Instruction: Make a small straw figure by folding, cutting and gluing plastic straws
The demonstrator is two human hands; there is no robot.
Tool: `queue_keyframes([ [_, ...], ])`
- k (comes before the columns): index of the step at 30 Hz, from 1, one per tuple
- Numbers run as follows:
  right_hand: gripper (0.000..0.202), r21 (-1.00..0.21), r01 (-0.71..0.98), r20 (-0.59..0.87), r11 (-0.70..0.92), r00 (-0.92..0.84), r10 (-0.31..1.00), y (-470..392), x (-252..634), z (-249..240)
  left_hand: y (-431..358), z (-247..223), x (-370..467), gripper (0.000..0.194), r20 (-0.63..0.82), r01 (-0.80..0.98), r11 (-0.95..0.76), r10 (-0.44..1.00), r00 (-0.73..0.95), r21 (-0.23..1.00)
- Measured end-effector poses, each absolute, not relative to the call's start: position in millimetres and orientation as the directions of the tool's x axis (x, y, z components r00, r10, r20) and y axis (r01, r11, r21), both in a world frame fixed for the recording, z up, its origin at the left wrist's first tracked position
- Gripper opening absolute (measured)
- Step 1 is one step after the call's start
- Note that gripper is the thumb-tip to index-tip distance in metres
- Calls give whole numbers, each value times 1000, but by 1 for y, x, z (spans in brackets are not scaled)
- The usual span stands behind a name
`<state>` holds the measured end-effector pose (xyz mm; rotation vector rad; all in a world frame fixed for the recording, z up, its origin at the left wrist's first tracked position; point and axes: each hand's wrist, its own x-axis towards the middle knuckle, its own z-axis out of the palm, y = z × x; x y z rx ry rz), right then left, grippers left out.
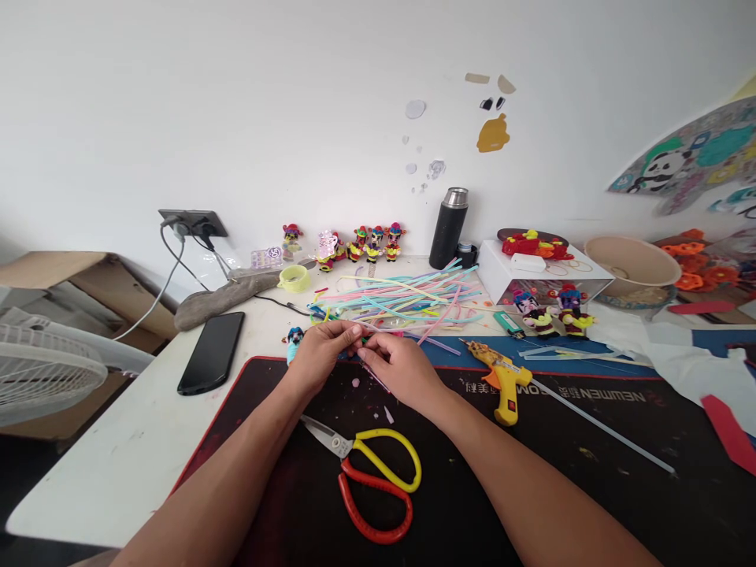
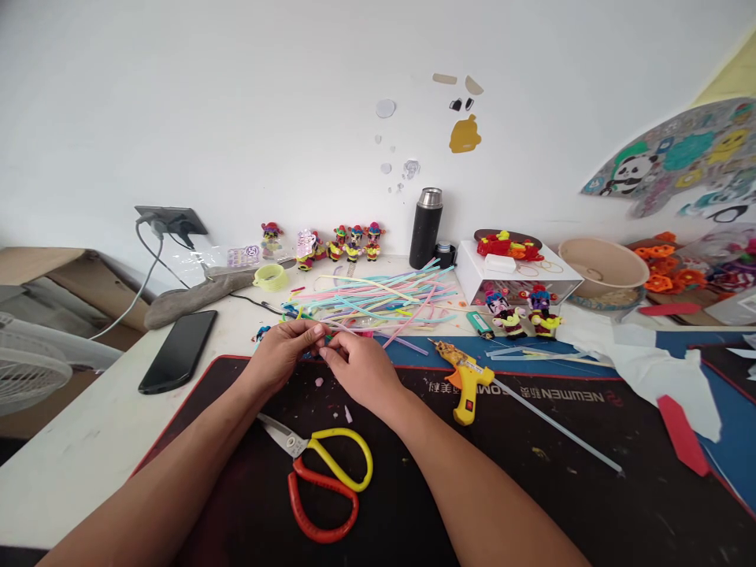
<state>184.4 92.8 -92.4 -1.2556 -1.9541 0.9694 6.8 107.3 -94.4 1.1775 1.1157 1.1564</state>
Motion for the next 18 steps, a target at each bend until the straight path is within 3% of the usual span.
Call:
queue_keyframes([
  [18,12,-776,543,104,322,-393,914,91,184,-86,107,-94,8,29,-44,-105,56,993,108,993],
])
